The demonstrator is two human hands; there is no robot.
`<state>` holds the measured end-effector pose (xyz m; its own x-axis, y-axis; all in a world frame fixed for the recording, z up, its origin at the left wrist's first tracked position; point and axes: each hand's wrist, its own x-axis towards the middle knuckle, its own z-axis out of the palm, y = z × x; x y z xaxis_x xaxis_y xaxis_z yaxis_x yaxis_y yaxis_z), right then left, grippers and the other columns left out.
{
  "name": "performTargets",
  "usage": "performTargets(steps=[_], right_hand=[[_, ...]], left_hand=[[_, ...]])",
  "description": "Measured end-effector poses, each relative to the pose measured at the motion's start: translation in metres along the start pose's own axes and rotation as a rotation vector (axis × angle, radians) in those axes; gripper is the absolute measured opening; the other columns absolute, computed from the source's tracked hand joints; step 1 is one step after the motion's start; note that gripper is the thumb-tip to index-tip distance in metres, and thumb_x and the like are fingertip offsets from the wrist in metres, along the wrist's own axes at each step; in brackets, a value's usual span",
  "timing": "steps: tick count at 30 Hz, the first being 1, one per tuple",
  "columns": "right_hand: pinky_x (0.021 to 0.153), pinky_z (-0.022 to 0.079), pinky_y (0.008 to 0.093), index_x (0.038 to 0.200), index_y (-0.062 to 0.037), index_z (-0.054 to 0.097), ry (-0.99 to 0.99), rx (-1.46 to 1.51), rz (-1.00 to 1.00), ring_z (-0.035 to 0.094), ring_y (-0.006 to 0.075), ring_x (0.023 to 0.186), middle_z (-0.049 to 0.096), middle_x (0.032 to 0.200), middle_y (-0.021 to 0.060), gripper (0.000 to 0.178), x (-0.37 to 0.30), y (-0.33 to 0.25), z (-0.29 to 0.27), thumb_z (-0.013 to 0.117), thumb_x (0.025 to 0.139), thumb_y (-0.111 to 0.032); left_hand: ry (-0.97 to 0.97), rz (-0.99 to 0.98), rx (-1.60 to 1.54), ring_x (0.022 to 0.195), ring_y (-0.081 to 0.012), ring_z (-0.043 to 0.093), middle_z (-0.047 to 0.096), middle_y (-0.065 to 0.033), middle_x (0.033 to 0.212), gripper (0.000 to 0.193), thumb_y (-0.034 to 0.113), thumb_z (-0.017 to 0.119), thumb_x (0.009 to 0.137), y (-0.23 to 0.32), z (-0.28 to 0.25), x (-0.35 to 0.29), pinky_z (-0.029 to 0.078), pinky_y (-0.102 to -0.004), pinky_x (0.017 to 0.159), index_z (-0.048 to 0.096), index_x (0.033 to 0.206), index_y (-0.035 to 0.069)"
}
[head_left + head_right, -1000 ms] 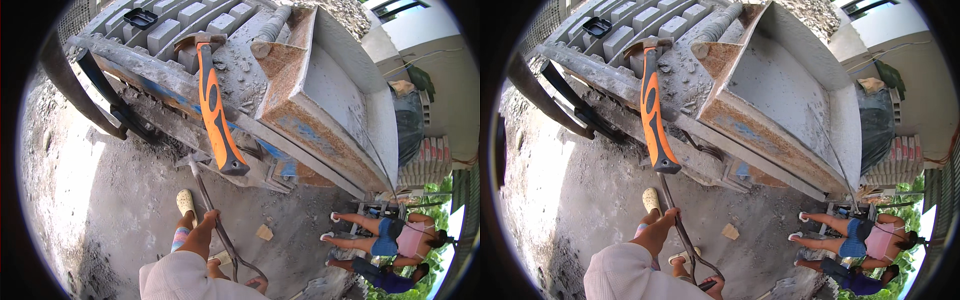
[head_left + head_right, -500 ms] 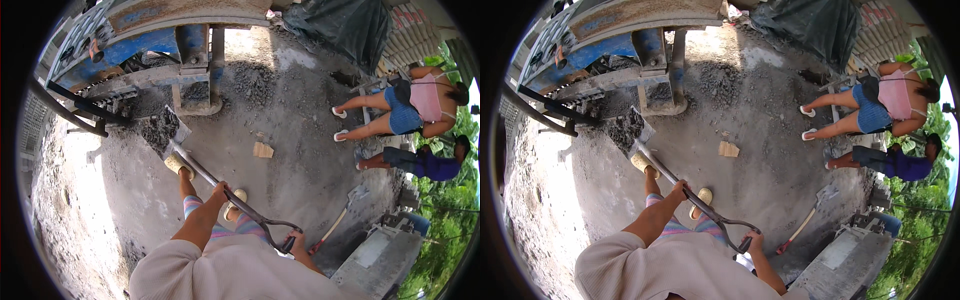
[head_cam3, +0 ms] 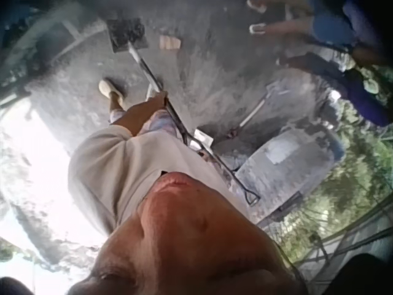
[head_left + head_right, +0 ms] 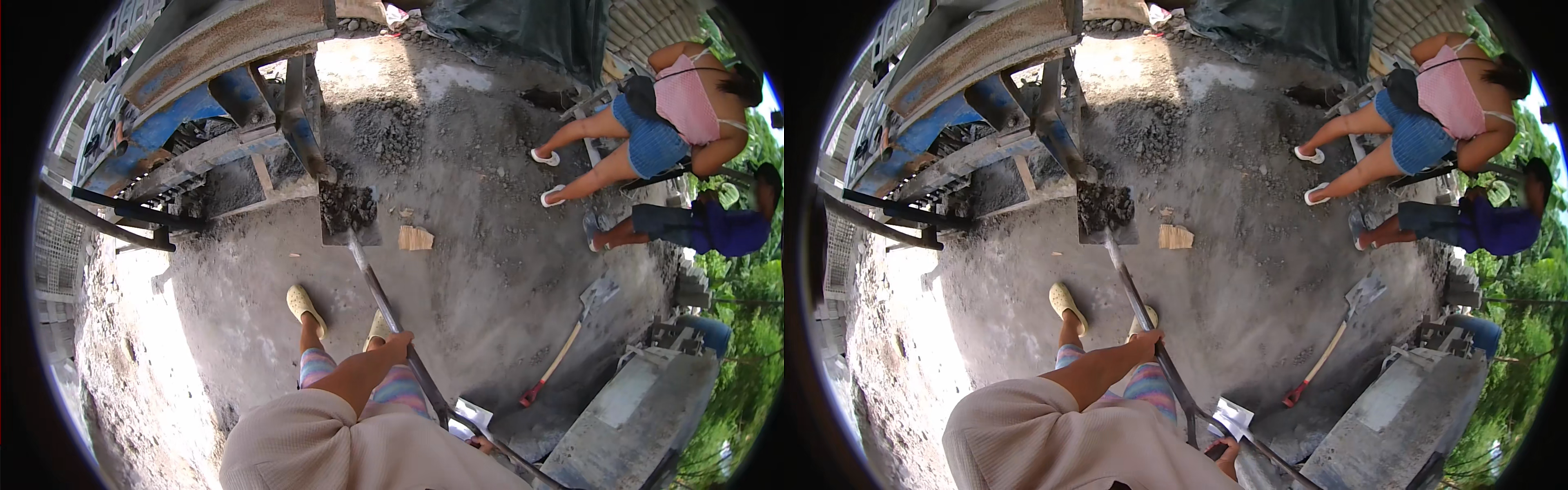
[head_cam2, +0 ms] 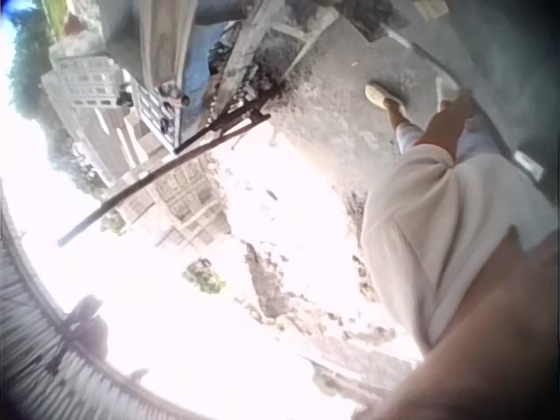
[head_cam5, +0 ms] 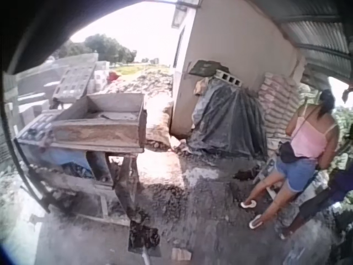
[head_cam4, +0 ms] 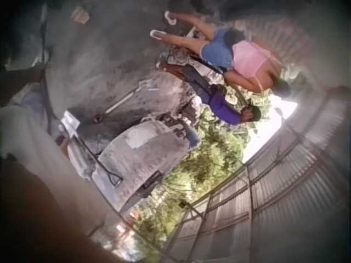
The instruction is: The person uses a shovel to scoop wet concrete from a cement mixer and transfer it onto the ground. They repeatedly lift and dump the material in a pile while another person stands nearby.
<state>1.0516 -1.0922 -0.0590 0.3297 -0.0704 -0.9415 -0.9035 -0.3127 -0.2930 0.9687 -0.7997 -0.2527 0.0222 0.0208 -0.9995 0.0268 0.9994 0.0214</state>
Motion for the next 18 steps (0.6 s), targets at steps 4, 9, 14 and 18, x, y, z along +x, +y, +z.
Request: performTargets(steps=[4, 9, 14, 18], right_hand=[[0.044, 0.042, 0.037, 0.048, -0.0041, 0.044, -0.084, 0.052, 0.103, 0.048, 0.0244, 0.043, 0.046, 0.048, 0.0097, 0.017, -0.008, -0.014, 0.075, 0.048, 0.06, -0.016], [0.044, 0.042, 0.0367, 0.049, -0.0041, 0.043, -0.164, 0.038, 0.055, 0.048, 0.0238, 0.044, 0.046, 0.048, 0.0094, 0.016, -0.015, -0.019, 0.102, 0.048, 0.061, -0.015], [0.043, 0.042, 0.0364, 0.05, -0.0041, 0.043, -0.128, -0.081, -0.036, 0.048, 0.0232, 0.044, 0.046, 0.048, 0.0092, 0.016, -0.022, -0.032, 0.081, 0.048, 0.061, -0.014], [0.043, 0.042, 0.0361, 0.051, -0.0042, 0.043, -0.096, -0.181, -0.098, 0.048, 0.0227, 0.044, 0.046, 0.049, 0.0089, 0.015, -0.025, -0.042, 0.06, 0.048, 0.062, -0.013]], left_hand=[[0.249, 0.262, 0.559, 0.072, -0.0243, 0.056, 0.054, -0.0121, 0.079, 0.036, 0.016, 0.065, 0.057, 0.069, 0.024, 0.007, 0.047, -0.0328, 0.06, 0.048, 0.083, -0.003], [0.423, 0.463, 0.721, 0.088, -0.0301, 0.055, 0.054, -0.0162, 0.093, 0.036, 0.021, 0.053, 0.071, 0.163, 0.052, -0.043, 0.048, -0.0346, 0.071, 0.038, 0.097, 0.001], [0.328, 0.51, 0.709, 0.087, -0.0288, 0.056, 0.054, -0.0167, 0.095, 0.042, 0.02, 0.057, 0.067, 0.164, 0.05, -0.072, 0.047, -0.0334, 0.07, 0.041, 0.1, -0.001], [0.176, 0.35, 0.584, 0.085, -0.0237, 0.057, 0.055, -0.016, 0.094, 0.052, 0.019, 0.065, 0.059, 0.11, 0.029, -0.072, 0.048, -0.0315, 0.066, 0.045, 0.101, -0.004]])
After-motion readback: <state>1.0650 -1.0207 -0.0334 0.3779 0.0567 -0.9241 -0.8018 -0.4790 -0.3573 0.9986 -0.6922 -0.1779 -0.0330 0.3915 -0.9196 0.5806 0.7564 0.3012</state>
